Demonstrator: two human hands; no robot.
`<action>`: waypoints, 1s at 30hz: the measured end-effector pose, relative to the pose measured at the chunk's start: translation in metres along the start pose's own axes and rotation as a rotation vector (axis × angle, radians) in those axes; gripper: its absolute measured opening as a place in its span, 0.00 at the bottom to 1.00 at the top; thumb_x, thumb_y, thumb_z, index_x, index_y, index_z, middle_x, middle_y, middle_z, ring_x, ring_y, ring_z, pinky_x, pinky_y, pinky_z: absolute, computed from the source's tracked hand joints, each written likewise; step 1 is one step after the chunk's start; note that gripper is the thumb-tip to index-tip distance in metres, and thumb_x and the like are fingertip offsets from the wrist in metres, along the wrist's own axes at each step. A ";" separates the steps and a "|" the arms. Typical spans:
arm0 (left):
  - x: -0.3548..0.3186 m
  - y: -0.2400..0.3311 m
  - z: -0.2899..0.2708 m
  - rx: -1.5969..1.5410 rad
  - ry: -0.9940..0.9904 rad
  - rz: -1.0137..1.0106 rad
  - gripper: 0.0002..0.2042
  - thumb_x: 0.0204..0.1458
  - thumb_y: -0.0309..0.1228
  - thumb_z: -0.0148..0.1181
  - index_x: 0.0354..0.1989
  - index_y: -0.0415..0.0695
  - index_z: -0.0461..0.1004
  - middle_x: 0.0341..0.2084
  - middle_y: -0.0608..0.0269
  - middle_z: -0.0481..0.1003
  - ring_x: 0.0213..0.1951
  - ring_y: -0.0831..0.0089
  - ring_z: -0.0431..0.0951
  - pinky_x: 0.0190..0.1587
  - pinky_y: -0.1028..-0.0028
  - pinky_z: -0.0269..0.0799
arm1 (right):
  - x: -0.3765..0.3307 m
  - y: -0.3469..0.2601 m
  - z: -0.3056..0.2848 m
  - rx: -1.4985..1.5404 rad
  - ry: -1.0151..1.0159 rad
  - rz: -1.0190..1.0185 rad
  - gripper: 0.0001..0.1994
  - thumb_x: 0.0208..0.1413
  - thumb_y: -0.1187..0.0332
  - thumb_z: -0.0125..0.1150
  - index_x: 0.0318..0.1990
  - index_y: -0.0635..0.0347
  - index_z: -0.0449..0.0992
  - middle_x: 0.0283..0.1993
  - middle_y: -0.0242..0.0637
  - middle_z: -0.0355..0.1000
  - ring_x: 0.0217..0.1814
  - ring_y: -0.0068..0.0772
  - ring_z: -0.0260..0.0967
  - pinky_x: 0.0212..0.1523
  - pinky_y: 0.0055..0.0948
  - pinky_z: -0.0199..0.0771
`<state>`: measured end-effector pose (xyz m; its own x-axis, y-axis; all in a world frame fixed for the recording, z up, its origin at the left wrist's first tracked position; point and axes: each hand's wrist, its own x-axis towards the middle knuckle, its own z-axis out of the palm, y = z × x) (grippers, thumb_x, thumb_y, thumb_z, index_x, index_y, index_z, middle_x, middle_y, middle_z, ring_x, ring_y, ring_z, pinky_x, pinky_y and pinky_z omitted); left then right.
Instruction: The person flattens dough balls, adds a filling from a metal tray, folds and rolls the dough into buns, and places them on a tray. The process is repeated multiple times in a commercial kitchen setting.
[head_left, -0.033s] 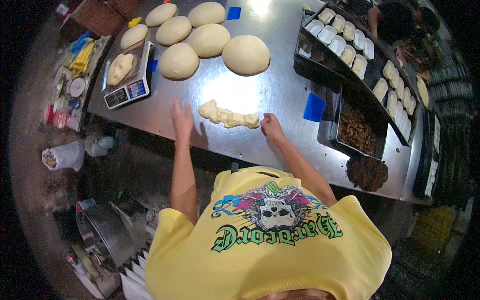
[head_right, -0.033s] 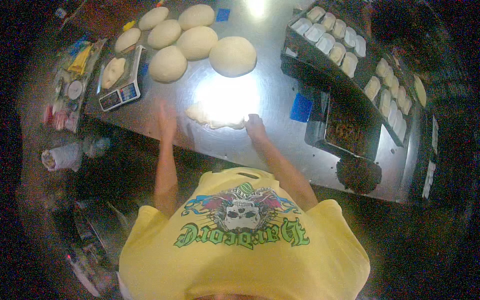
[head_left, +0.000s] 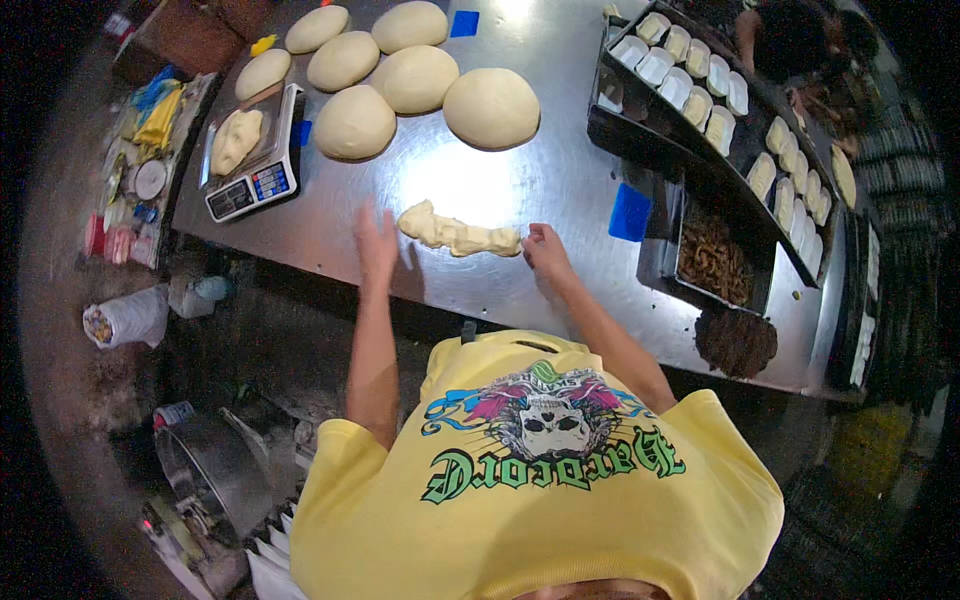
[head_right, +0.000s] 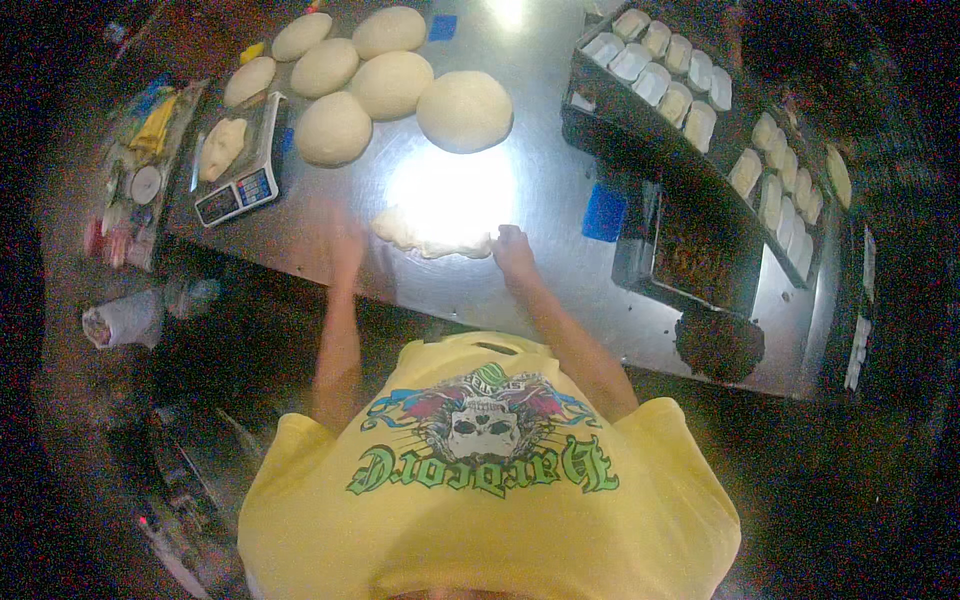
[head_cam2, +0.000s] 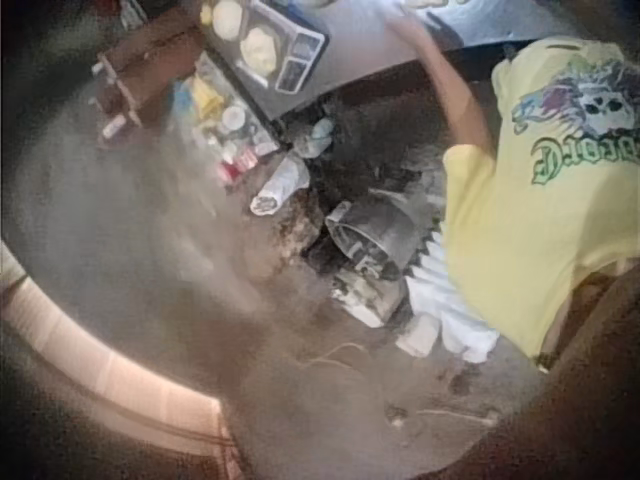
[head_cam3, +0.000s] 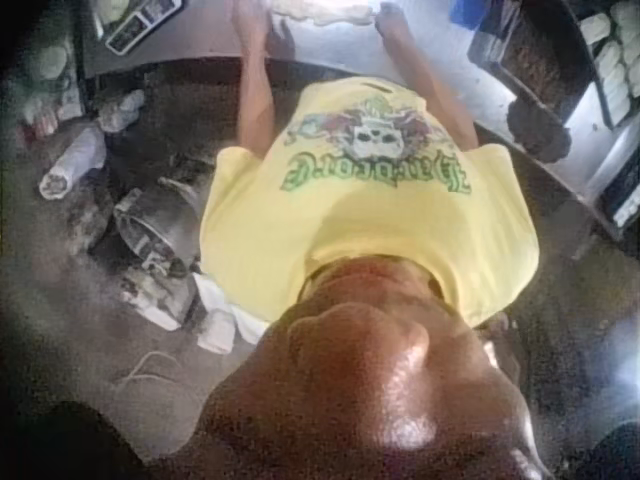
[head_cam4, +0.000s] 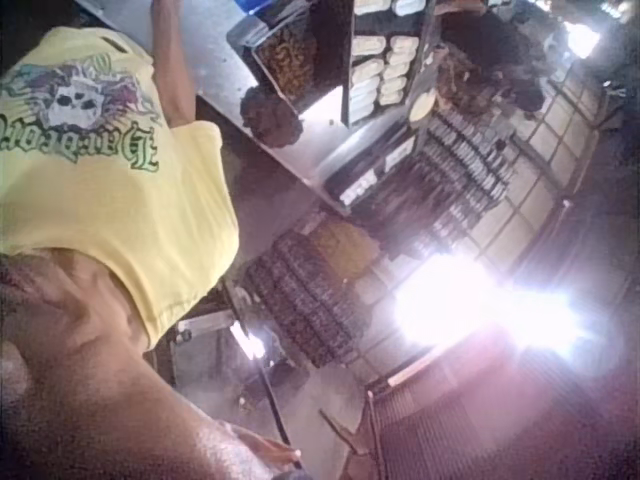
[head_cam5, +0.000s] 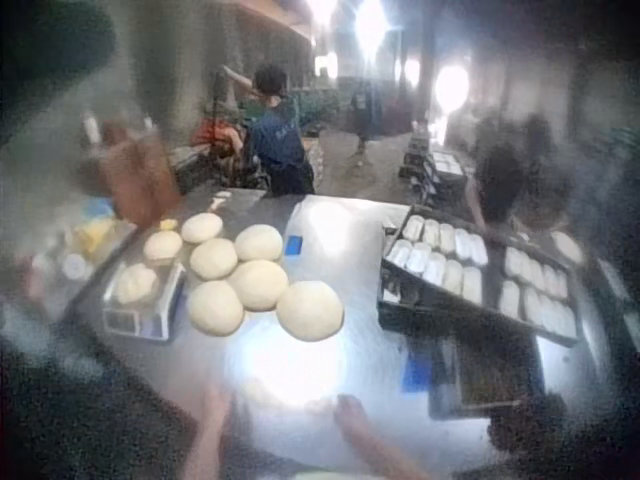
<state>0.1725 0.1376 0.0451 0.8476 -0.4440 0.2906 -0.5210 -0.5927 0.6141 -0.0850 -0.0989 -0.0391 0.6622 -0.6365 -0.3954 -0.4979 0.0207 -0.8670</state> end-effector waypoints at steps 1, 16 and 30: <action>-0.007 0.007 0.018 -0.071 -0.093 0.030 0.22 0.57 0.29 0.58 0.59 0.33 0.70 0.58 0.36 0.70 0.60 0.41 0.69 0.63 0.53 0.64 | 0.005 0.006 0.003 -0.037 0.058 0.028 0.24 0.60 0.66 0.63 0.60 0.69 0.66 0.42 0.42 0.73 0.35 0.28 0.71 0.32 0.29 0.73; -0.032 0.032 0.107 -0.179 -0.508 0.595 0.09 0.52 0.30 0.62 0.41 0.53 0.80 0.42 0.63 0.75 0.52 0.57 0.70 0.55 0.55 0.64 | -0.050 -0.014 -0.019 0.286 0.120 0.219 0.14 0.54 0.75 0.67 0.40 0.56 0.65 0.28 0.30 0.69 0.26 0.21 0.65 0.27 0.22 0.64; -0.057 0.065 0.105 0.019 -0.454 0.496 0.12 0.57 0.36 0.61 0.48 0.50 0.78 0.51 0.56 0.71 0.56 0.55 0.67 0.64 0.51 0.55 | -0.059 -0.044 0.013 -0.690 0.301 -0.081 0.27 0.50 0.49 0.71 0.47 0.60 0.73 0.41 0.48 0.70 0.47 0.55 0.69 0.50 0.50 0.70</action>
<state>0.0795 0.0539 -0.0085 0.3831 -0.9028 0.1953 -0.8432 -0.2554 0.4731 -0.0949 -0.0519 0.0182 0.5791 -0.8009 -0.1527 -0.7574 -0.4591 -0.4643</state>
